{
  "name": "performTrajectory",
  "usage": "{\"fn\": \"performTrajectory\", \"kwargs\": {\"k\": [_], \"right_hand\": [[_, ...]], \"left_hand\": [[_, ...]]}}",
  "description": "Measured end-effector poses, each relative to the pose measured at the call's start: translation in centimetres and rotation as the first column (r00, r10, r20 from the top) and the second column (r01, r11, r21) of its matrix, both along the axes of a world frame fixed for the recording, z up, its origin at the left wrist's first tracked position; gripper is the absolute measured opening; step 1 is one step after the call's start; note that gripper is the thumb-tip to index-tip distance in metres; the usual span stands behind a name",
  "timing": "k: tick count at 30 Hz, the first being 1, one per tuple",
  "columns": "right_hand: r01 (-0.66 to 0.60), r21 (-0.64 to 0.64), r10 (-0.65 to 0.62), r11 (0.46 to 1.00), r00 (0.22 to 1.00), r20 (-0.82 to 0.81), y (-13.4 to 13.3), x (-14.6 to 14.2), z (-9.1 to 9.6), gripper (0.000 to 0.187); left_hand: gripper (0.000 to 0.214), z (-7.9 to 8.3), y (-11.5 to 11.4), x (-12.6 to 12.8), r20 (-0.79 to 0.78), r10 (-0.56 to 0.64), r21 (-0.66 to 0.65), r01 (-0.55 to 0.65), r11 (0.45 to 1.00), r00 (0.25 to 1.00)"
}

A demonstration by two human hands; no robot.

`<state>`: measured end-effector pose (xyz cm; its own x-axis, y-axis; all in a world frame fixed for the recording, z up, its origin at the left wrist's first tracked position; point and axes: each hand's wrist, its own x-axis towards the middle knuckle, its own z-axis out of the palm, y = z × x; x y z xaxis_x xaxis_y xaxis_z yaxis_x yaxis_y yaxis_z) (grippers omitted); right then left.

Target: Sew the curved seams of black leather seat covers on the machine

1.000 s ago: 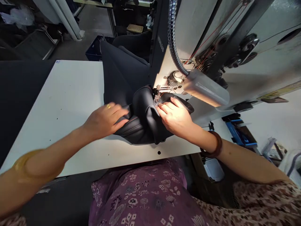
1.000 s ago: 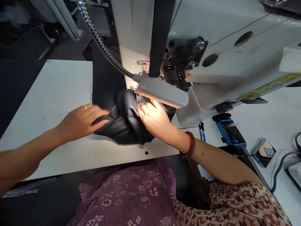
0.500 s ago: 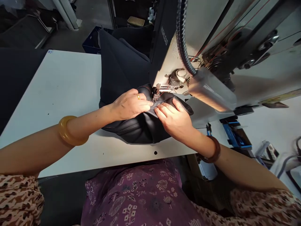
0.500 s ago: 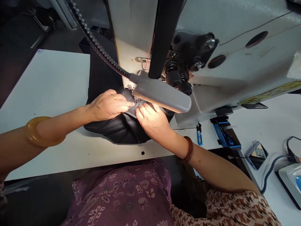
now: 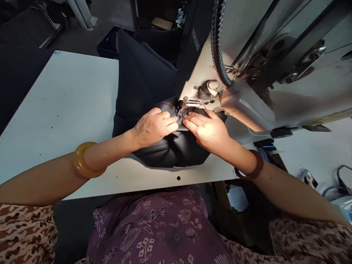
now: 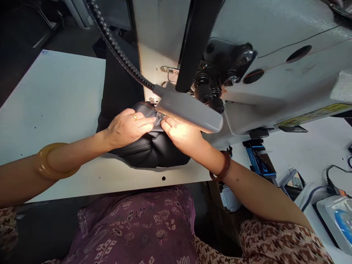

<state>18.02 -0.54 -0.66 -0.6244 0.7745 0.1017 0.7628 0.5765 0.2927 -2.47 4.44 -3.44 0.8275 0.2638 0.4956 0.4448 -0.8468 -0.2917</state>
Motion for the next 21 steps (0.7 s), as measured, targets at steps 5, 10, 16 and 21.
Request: {"fn": "performTrajectory", "kwargs": {"k": [5,10,16,21], "right_hand": [[-0.060,0.003,0.060,0.998,0.994,-0.086,0.8,0.6,-0.1,0.039],[-0.138,0.083,0.149,0.987,0.978,-0.143,1.2,0.9,-0.3,0.039],[-0.110,0.113,0.121,0.988,0.988,-0.098,-0.5,-0.1,-0.6,0.027],[-0.107,0.241,0.135,0.965,0.985,-0.106,-1.8,-0.6,-1.7,0.026]], "left_hand": [[0.025,-0.5,-0.1,0.2,0.099,-0.022,0.064,0.015,0.998,0.995],[0.024,-1.0,-0.4,0.6,0.076,0.034,0.081,-0.040,0.996,0.997],[0.019,0.0,1.7,-0.5,0.012,-0.099,-0.030,0.099,0.995,0.995],[0.026,0.6,2.9,-1.7,-0.098,-0.199,-0.140,0.185,0.973,0.975]]}}
